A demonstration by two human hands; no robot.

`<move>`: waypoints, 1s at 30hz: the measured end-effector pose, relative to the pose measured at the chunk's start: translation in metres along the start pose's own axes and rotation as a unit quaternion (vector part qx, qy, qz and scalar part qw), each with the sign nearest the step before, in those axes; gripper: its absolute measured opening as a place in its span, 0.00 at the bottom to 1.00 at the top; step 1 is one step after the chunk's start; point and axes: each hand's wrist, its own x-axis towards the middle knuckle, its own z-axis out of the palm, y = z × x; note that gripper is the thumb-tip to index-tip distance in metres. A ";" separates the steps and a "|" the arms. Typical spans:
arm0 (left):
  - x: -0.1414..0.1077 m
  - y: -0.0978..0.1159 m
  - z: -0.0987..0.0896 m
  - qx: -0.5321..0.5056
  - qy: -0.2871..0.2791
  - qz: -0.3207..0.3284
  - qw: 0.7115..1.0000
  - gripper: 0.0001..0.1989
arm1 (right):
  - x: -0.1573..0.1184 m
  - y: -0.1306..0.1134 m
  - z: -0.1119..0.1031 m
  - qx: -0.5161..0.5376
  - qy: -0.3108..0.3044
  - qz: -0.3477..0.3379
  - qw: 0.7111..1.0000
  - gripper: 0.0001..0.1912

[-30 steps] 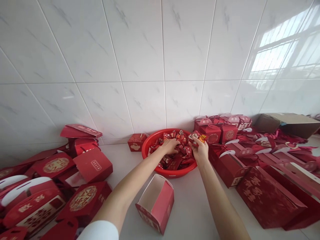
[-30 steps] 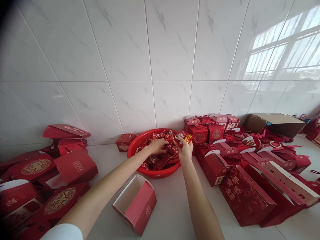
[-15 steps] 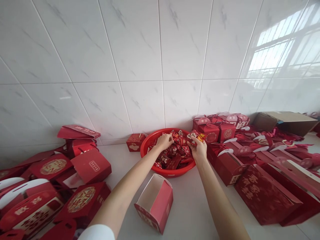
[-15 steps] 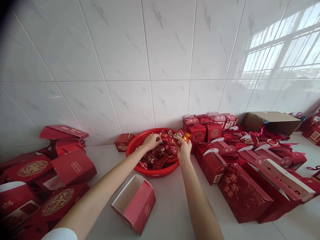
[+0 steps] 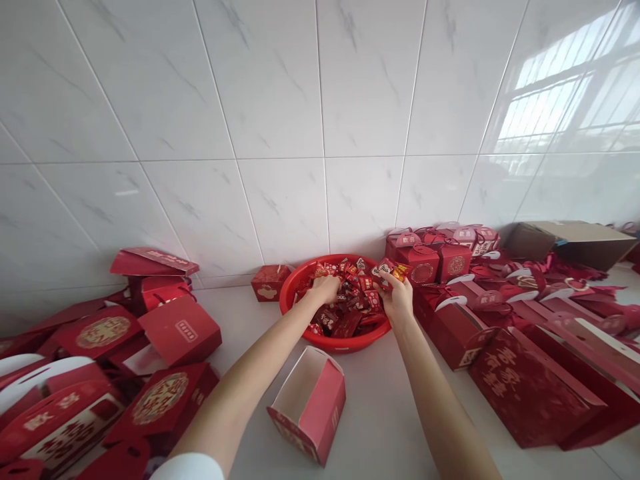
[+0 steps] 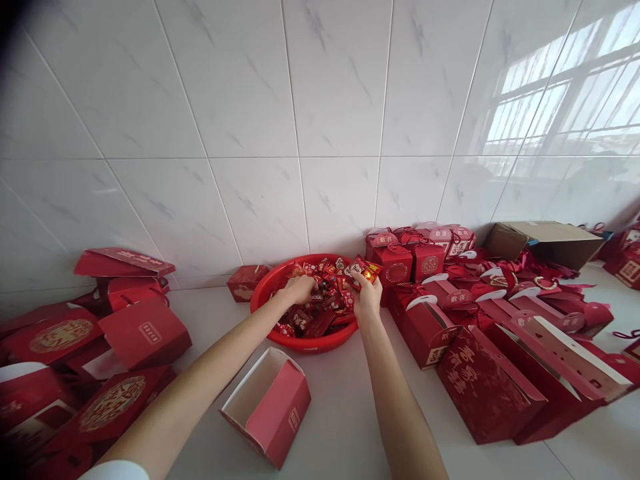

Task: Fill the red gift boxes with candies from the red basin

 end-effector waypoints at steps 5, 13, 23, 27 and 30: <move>0.000 0.003 0.002 -0.004 -0.018 0.022 1.000 0.09 | -0.001 -0.001 0.001 -0.007 -0.006 0.002 1.000 0.19; 0.000 0.010 0.005 -0.025 0.032 0.077 0.996 0.13 | -0.003 -0.001 0.004 -0.006 0.001 0.001 1.000 0.18; 0.007 0.024 0.007 -0.053 0.070 0.104 0.991 0.05 | -0.004 -0.002 0.004 -0.010 -0.009 0.003 1.000 0.18; 0.009 0.022 0.004 -0.114 0.108 0.109 0.981 0.11 | -0.004 -0.002 0.004 -0.009 -0.011 0.000 1.000 0.19; 0.009 0.017 -0.001 -0.183 0.148 0.110 0.966 0.14 | -0.004 -0.003 0.004 -0.007 -0.006 -0.001 1.000 0.19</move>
